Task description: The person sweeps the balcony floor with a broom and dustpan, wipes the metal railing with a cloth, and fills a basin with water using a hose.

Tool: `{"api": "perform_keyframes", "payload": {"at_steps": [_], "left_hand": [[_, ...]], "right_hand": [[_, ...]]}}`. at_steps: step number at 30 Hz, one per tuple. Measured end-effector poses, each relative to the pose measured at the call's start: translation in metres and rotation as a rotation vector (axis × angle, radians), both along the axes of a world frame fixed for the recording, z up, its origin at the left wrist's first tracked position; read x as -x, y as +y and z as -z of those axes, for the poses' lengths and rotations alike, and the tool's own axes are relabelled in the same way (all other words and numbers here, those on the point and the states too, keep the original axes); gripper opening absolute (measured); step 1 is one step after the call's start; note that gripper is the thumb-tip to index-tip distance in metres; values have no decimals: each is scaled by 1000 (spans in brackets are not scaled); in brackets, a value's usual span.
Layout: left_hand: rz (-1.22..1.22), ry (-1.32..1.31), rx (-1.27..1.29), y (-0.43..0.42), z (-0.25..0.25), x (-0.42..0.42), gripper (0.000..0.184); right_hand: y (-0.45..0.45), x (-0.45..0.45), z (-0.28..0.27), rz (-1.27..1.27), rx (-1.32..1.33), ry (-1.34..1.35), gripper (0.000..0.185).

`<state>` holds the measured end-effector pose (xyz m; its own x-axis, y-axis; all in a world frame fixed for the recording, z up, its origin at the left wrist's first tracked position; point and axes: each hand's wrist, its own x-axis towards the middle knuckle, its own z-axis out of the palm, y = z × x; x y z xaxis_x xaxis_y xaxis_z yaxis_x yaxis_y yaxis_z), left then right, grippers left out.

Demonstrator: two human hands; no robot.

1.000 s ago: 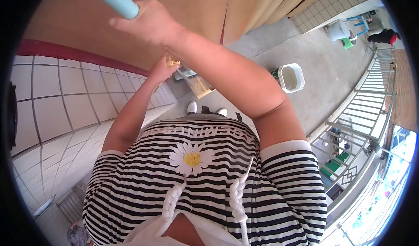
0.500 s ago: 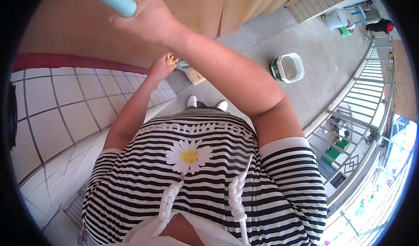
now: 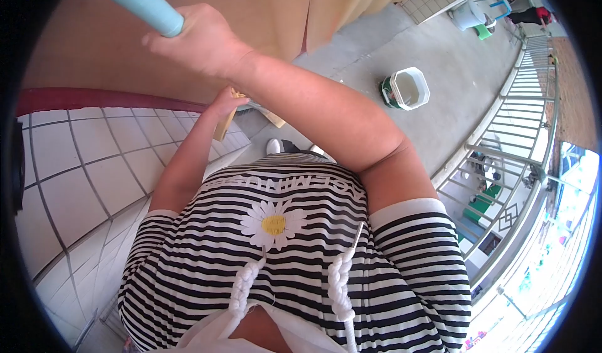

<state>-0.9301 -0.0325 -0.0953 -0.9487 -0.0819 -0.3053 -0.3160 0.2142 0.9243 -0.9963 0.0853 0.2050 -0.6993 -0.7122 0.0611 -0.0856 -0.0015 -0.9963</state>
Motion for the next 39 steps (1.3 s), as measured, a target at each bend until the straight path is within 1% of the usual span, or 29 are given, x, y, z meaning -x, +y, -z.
{"api": "perform_keyframes", "payload": {"at_steps": [4,6,7,9,10,12,14,16,18,19,21,22,24,25,27,29,31,33,34,36,37,38,39], "left_hand": [[6,20,-31,-2,9,3,49],[13,53,78,-3,8,5,46],[11,53,75,-2,4,4,46],[-7,92,218,0,-5,3,45],[-7,92,216,1,-1,4,45],[1,176,318,1,6,7,45],[-38,172,290,4,11,10,45],[-72,164,262,6,16,8,45],[-51,186,424,4,22,9,44],[-46,189,423,3,30,11,44],[-107,157,187,2,32,12,45],[-105,159,187,3,28,10,45],[-22,271,277,2,15,2,45],[-19,274,278,4,7,1,45],[-23,284,378,7,-3,-1,45],[-35,244,352,7,8,1,45],[-41,202,325,7,9,2,45],[19,207,416,8,2,4,44],[25,212,415,10,-5,3,44],[53,105,333,11,-20,0,44],[60,192,271,9,-7,3,43],[61,197,274,5,6,9,43],[95,194,171,4,10,13,42]], "right_hand": [[-6,-3,1,1,-1,5,28],[-9,-3,1,4,-4,13,28],[-10,-3,1,-3,-5,24,28],[-11,-5,-1,-13,-8,34,29],[-11,-7,-5,-11,-35,39,29],[-13,-10,-5,-11,-62,43,29],[-18,-13,1,-41,9,107,31],[-17,-15,-1,-40,-16,120,33],[-14,-16,-3,-34,-39,140,34],[-11,-17,-2,-22,-26,118,35],[-6,-19,-3,-9,-13,95,35],[-3,-20,-3,-4,-6,77,35],[0,-23,-4,4,4,59,34],[1,-24,-4,-1,2,44,34],[1,-27,-2,0,2,31,34],[-5,-32,2,-14,43,64,34],[-7,-37,-2,-13,21,106,34],[-5,-37,-3,-21,12,136,35],[-3,-34,-3,-15,11,140,35],[1,-26,-3,-6,17,44,35],[1,-25,-2,-18,19,67,34],[1,-23,-2,-16,22,73,34],[1,-22,-1,-25,40,56,33]]}}
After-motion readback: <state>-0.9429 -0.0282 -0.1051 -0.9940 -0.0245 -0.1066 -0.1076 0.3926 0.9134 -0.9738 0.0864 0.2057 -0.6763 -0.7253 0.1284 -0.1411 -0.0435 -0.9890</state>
